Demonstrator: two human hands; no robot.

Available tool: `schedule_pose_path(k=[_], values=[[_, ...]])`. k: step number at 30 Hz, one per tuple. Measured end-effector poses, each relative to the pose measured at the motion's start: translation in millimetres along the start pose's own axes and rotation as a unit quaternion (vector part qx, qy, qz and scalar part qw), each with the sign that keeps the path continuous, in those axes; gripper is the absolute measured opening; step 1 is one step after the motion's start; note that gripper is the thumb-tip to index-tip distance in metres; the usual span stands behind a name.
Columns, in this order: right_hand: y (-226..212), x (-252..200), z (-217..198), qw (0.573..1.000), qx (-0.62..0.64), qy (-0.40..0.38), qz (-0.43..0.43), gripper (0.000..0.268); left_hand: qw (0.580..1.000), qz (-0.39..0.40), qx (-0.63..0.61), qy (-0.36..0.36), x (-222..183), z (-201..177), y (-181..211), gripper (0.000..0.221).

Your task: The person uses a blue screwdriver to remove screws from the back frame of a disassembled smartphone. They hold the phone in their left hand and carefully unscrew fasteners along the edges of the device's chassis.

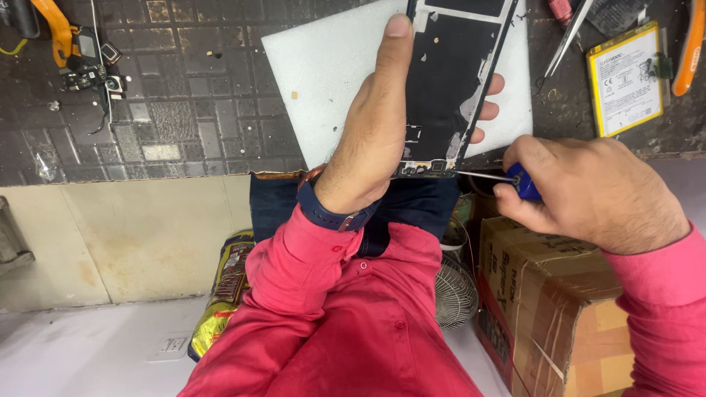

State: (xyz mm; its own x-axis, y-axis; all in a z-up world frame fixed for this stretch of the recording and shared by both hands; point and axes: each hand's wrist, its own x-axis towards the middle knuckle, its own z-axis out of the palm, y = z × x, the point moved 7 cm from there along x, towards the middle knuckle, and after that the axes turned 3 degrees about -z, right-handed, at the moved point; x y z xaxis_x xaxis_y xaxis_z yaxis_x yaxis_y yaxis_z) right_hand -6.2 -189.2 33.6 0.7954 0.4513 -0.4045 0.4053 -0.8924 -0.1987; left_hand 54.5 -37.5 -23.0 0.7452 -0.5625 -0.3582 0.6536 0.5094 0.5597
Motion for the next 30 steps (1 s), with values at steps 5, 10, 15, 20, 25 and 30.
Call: schedule_pose_path(k=[5,10,15,20,25,30], values=[[0.2,0.1,0.5,1.000,-0.001,0.001,-0.003,0.038,1.000,0.007,0.000,-0.007,1.3,0.1,0.2,0.079],[-0.5,0.2,0.3,1.000,-0.001,0.009,-0.009,0.036,1.000,0.000,0.004,0.003,0.1,-1.5,-1.0,0.079],[-0.1,0.2,0.4,1.000,-0.002,0.008,-0.006,0.038,1.000,0.006,-0.012,-0.006,1.9,-0.9,-1.8,0.079],[1.0,-0.7,0.0,1.000,0.019,0.012,0.003,0.038,1.000,0.007,-0.018,-0.003,2.0,-1.7,-2.0,0.079],[3.6,-1.7,0.4,0.999,0.040,0.019,-0.003,0.039,1.000,0.001,-0.028,0.006,0.7,-3.7,-2.3,0.078],[9.5,-5.3,4.1,0.997,0.064,0.031,-0.010,0.040,0.998,0.005,-0.051,-0.021,1.8,-4.5,-4.5,0.079]])
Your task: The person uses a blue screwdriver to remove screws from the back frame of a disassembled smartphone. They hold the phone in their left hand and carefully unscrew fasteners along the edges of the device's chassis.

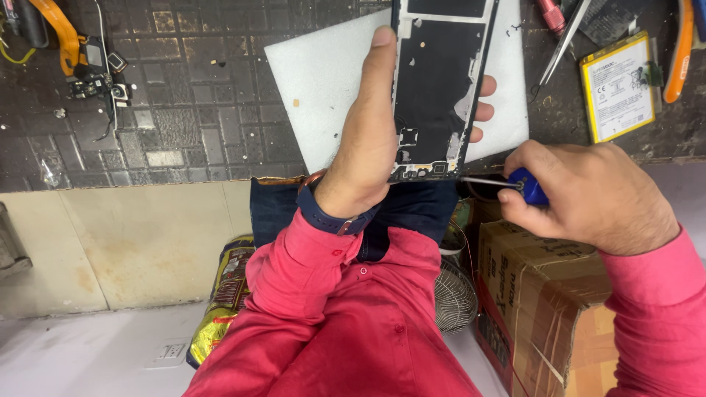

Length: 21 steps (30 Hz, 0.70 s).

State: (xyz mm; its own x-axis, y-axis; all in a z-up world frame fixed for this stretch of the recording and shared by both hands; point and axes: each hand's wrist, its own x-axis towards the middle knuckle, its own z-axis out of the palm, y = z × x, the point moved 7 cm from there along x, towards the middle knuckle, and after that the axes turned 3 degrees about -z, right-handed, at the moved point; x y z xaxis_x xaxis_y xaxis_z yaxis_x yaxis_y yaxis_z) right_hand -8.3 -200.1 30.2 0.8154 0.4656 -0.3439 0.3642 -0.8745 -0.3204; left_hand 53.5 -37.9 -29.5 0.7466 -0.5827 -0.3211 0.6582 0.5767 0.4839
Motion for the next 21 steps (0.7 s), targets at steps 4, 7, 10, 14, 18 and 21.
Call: schedule_pose_path(k=[4,7,10,14,18,21], values=[[11.2,-4.4,2.5,0.999,0.036,0.013,0.008,0.037,0.999,-0.001,-0.033,-0.018,1.2,-1.9,-2.9,0.079],[19.4,-9.6,-0.9,0.994,0.095,0.056,0.021,0.035,0.998,0.013,-0.051,-0.042,0.6,-0.8,-3.9,0.080],[12.0,-19.4,-12.9,0.987,0.090,0.130,0.020,0.036,0.997,0.018,-0.060,-0.051,1.0,0.5,-2.9,0.080],[-17.6,-32.2,-15.4,0.987,-0.078,0.117,0.073,0.037,0.998,0.006,-0.059,-0.036,0.8,-2.7,-2.2,0.078],[-59.6,-32.1,-29.6,0.976,-0.052,0.207,-0.049,0.025,0.997,0.013,-0.057,-0.048,1.4,4.4,-0.2,0.078],[-80.4,-28.4,-26.0,0.972,-0.077,0.200,-0.098,0.020,0.998,0.014,-0.039,-0.044,-1.2,4.6,-0.1,0.079]])
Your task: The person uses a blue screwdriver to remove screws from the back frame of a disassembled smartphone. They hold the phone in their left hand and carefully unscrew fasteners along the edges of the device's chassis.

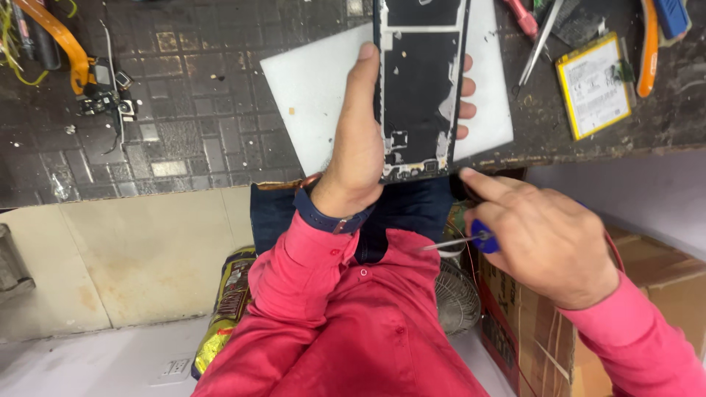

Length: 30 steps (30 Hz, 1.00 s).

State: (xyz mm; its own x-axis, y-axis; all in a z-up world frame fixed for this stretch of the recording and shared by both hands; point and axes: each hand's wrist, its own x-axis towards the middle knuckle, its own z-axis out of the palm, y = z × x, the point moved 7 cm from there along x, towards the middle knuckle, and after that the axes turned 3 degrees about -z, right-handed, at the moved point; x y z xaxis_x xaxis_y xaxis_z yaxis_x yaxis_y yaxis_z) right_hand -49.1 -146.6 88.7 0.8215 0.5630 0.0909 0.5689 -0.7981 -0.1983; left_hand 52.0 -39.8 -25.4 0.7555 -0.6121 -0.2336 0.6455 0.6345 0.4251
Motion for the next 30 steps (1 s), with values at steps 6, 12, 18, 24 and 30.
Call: schedule_pose_path(k=[6,12,18,24,30], values=[[-16.9,1.9,7.7,0.999,-0.028,-0.008,-0.030,0.019,1.000,0.002,0.001,-0.006,0.0,4.1,1.6,0.079],[-20.9,-0.8,25.0,0.997,-0.046,-0.040,-0.051,0.024,0.999,0.001,0.035,0.006,-1.3,0.4,-1.2,0.079],[-27.7,-8.7,20.8,0.997,0.035,-0.041,-0.049,0.046,1.000,0.014,-0.003,-0.018,-2.4,-1.3,-1.4,0.079],[-26.3,-14.2,28.9,0.997,0.046,-0.053,-0.026,0.040,1.000,0.014,-0.017,-0.022,-1.3,-4.3,-4.0,0.077],[-18.3,-20.6,35.4,0.991,0.095,-0.058,0.073,0.035,0.999,0.016,-0.006,-0.029,-1.6,-2.8,-4.1,0.076]])
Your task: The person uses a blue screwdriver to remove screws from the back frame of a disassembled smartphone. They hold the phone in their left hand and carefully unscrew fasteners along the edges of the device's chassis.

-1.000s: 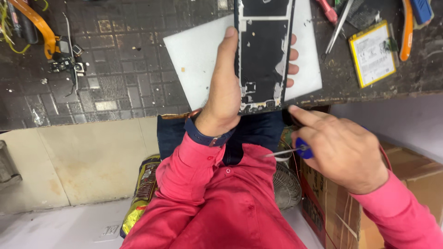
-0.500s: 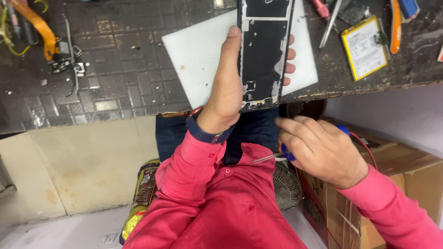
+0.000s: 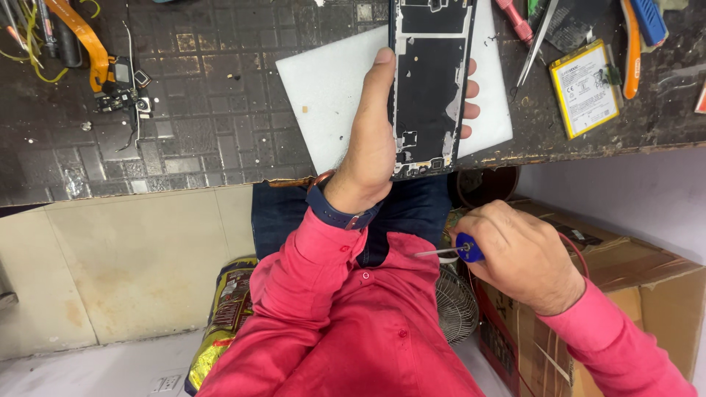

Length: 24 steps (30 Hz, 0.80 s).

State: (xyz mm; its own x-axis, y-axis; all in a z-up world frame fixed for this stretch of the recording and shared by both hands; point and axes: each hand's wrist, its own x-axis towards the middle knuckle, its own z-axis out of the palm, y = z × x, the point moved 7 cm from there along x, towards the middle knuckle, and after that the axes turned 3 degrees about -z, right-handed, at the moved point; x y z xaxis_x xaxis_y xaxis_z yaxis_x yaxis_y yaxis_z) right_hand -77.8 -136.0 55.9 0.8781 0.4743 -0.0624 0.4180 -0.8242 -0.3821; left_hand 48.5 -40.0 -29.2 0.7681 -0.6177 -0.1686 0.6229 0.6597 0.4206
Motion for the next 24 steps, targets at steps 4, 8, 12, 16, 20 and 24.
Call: schedule_pose_path(k=[4,8,12,16,20,24], values=[[4.9,-5.4,-1.8,0.999,0.021,0.013,0.039,0.031,1.000,-0.001,-0.001,0.001,0.8,-0.3,0.2,0.075],[6.9,-7.5,-2.4,0.997,0.041,0.027,0.061,0.030,1.000,-0.003,-0.005,0.002,0.5,-0.3,0.1,0.075],[6.1,-7.2,3.4,0.996,0.043,0.002,0.072,0.032,1.000,-0.003,-0.012,-0.004,1.6,-0.9,-0.5,0.075],[6.8,-6.9,7.6,0.995,0.044,-0.012,0.088,0.031,1.000,-0.004,-0.015,-0.003,1.4,-2.6,-2.0,0.075],[8.4,-6.5,9.0,0.995,0.037,-0.008,0.097,0.031,0.999,-0.013,-0.034,-0.007,2.3,-3.4,-3.1,0.075],[10.2,-8.2,9.8,0.993,0.039,-0.005,0.108,0.032,0.999,-0.017,-0.040,-0.005,0.8,-3.5,-3.7,0.074]])
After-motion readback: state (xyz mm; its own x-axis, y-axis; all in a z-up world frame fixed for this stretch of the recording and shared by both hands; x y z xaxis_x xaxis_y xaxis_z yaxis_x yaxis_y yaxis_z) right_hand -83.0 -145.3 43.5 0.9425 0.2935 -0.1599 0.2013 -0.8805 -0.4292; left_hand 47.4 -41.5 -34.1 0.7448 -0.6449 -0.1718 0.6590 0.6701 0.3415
